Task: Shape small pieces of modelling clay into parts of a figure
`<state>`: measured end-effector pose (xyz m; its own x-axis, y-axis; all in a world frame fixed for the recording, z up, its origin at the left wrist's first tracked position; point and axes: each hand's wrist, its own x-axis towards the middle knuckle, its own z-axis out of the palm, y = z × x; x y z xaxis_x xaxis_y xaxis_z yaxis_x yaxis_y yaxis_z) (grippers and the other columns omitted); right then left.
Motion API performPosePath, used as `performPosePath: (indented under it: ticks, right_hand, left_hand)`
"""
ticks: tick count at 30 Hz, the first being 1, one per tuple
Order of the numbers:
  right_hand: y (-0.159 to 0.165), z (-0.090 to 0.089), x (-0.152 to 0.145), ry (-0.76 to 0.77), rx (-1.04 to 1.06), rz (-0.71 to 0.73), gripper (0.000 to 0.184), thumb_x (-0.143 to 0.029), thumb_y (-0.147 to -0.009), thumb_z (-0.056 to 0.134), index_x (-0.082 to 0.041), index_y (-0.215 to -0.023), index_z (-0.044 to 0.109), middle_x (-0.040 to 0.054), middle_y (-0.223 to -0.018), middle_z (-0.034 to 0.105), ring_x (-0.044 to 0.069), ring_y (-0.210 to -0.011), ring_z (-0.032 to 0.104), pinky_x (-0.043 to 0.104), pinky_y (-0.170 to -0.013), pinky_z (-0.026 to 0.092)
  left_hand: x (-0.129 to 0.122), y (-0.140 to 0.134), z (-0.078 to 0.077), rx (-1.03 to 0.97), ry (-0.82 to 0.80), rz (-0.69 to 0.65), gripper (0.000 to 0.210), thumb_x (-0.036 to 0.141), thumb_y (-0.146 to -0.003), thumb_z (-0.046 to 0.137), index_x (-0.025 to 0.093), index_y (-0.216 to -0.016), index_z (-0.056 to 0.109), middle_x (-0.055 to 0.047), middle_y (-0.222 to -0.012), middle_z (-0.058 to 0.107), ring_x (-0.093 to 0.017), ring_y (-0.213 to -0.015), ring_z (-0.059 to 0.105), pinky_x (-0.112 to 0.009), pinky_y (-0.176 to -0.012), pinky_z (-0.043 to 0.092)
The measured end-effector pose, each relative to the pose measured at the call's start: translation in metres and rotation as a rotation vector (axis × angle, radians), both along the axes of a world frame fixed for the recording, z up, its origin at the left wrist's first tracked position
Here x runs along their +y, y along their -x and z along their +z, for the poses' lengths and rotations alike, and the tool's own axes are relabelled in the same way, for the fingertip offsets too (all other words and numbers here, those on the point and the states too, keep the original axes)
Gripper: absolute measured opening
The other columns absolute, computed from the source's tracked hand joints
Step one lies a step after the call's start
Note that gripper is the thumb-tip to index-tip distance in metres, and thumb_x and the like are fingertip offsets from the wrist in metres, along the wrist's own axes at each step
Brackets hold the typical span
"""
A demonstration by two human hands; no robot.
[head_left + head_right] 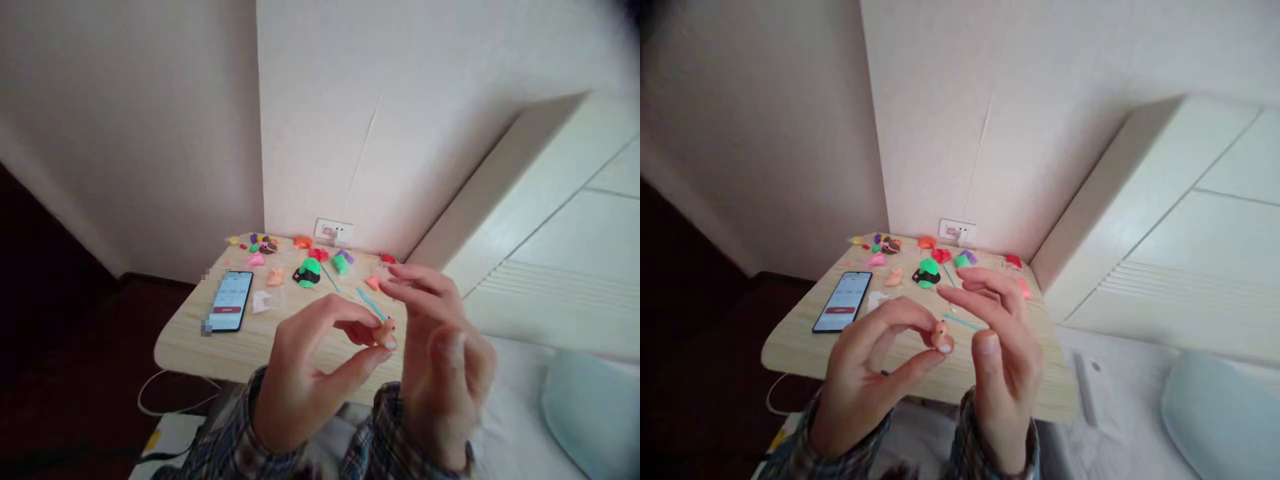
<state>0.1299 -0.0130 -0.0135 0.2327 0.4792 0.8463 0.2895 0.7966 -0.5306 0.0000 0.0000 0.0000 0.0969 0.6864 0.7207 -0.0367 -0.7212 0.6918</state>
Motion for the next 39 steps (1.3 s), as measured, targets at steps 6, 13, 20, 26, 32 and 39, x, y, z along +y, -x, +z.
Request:
performPosePath:
  ticks: [6,13,20,26,32,39]
  right_hand:
    - [0.003,0.003,-0.001,-0.032,-0.008,-0.014,0.028,-0.041,-0.112,0.061,-0.020,-0.109,0.079,0.0120,-0.115,0.059,0.033,-0.111,0.050,0.047,-0.096,0.040]
    - [-0.001,0.003,-0.002,-0.041,-0.020,-0.001,0.028,-0.042,-0.112,0.060,-0.022,-0.108,0.079,0.0109,-0.113,0.058,0.032,-0.109,0.049,0.044,-0.095,0.041]
    - [0.003,0.003,-0.002,-0.072,-0.012,-0.036,0.028,-0.042,-0.112,0.061,-0.021,-0.110,0.079,0.0109,-0.113,0.058,0.032,-0.108,0.050,0.043,-0.092,0.043]
    - [0.002,0.002,-0.001,-0.088,-0.028,-0.036,0.026,-0.040,-0.112,0.060,-0.020,-0.113,0.077,0.0104,-0.114,0.057,0.031,-0.109,0.049,0.043,-0.093,0.042]
    - [0.003,0.002,-0.002,-0.094,-0.030,-0.038,0.026,-0.039,-0.112,0.060,-0.020,-0.112,0.077,0.0105,-0.112,0.058,0.031,-0.107,0.051,0.043,-0.090,0.043]
    - [0.006,0.004,-0.003,-0.084,0.024,-0.060,0.025,-0.016,-0.094,0.058,-0.019,-0.109,0.078,0.0100,-0.108,0.060,0.030,-0.105,0.053,0.041,-0.084,0.042]
  left_hand:
    - [0.000,0.001,-0.002,-0.006,0.008,-0.011,0.018,0.032,-0.085,0.076,0.018,-0.094,0.066,-0.007,-0.080,0.069,-0.023,-0.080,0.066,-0.032,-0.071,0.060]
    - [0.000,0.002,-0.005,-0.028,0.014,-0.066,0.010,0.018,-0.087,0.072,0.019,-0.094,0.065,-0.004,-0.081,0.068,-0.019,-0.078,0.064,-0.029,-0.071,0.056]
    - [0.000,0.001,-0.009,-0.059,0.004,-0.109,0.015,0.004,-0.087,0.068,0.017,-0.093,0.063,0.003,-0.086,0.064,-0.010,-0.081,0.060,-0.019,-0.077,0.050]
    - [0.000,0.003,-0.009,-0.071,-0.011,-0.097,0.015,0.004,-0.088,0.068,0.017,-0.094,0.063,0.003,-0.088,0.064,-0.009,-0.083,0.059,-0.017,-0.078,0.049]
    - [0.001,0.002,-0.009,-0.071,-0.015,-0.106,0.016,0.004,-0.087,0.069,0.017,-0.094,0.063,0.003,-0.088,0.064,-0.009,-0.083,0.059,-0.018,-0.078,0.049]
    - [-0.001,0.003,-0.011,-0.067,-0.017,-0.090,0.017,0.002,-0.087,0.068,0.016,-0.093,0.062,0.003,-0.089,0.064,-0.008,-0.085,0.059,-0.017,-0.080,0.049]
